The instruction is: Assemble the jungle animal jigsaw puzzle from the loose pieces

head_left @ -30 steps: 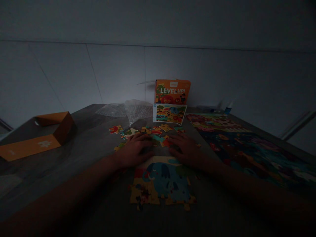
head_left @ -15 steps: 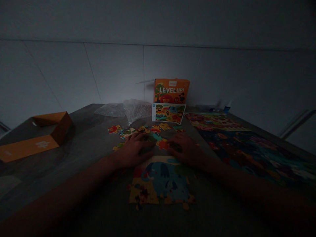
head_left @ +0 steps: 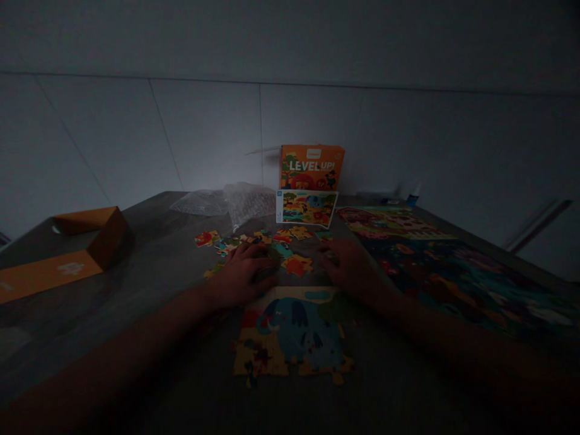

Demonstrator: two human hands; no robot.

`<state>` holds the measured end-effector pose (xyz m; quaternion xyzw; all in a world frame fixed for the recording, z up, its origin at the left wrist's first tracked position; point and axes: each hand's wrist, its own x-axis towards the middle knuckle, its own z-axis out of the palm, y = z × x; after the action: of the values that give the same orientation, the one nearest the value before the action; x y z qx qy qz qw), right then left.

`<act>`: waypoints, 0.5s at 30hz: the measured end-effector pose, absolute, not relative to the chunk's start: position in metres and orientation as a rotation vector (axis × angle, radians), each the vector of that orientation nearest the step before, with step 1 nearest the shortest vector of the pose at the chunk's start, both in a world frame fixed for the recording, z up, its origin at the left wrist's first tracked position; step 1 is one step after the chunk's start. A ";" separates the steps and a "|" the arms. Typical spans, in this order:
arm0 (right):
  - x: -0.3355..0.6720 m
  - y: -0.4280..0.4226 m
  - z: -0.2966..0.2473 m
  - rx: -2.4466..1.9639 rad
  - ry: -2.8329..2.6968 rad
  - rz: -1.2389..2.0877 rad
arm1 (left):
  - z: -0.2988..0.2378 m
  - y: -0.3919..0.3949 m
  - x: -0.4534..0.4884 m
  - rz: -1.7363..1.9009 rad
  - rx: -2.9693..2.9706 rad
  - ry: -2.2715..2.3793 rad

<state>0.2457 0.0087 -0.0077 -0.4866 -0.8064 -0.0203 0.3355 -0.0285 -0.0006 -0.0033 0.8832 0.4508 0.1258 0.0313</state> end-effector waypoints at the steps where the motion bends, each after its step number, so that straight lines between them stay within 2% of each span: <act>1: 0.251 0.012 -0.006 -1.321 -2.063 -0.104 | -0.003 -0.001 -0.029 0.378 2.717 1.391; 8: 0.299 0.022 0.019 -1.847 -1.990 -0.317 | -0.004 0.000 -0.029 0.414 2.734 1.361; 11: 0.311 0.020 0.032 -1.977 -2.120 -0.223 | -0.006 0.001 -0.029 0.441 2.736 1.371; 15: 0.317 0.017 0.037 -1.894 -2.315 -0.012 | -0.007 0.001 -0.030 0.417 2.749 1.377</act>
<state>0.3168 0.0169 0.0367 -0.6313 -0.7719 -0.0040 0.0751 -0.0296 0.0014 -0.0067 0.8858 0.4438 0.1344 0.0195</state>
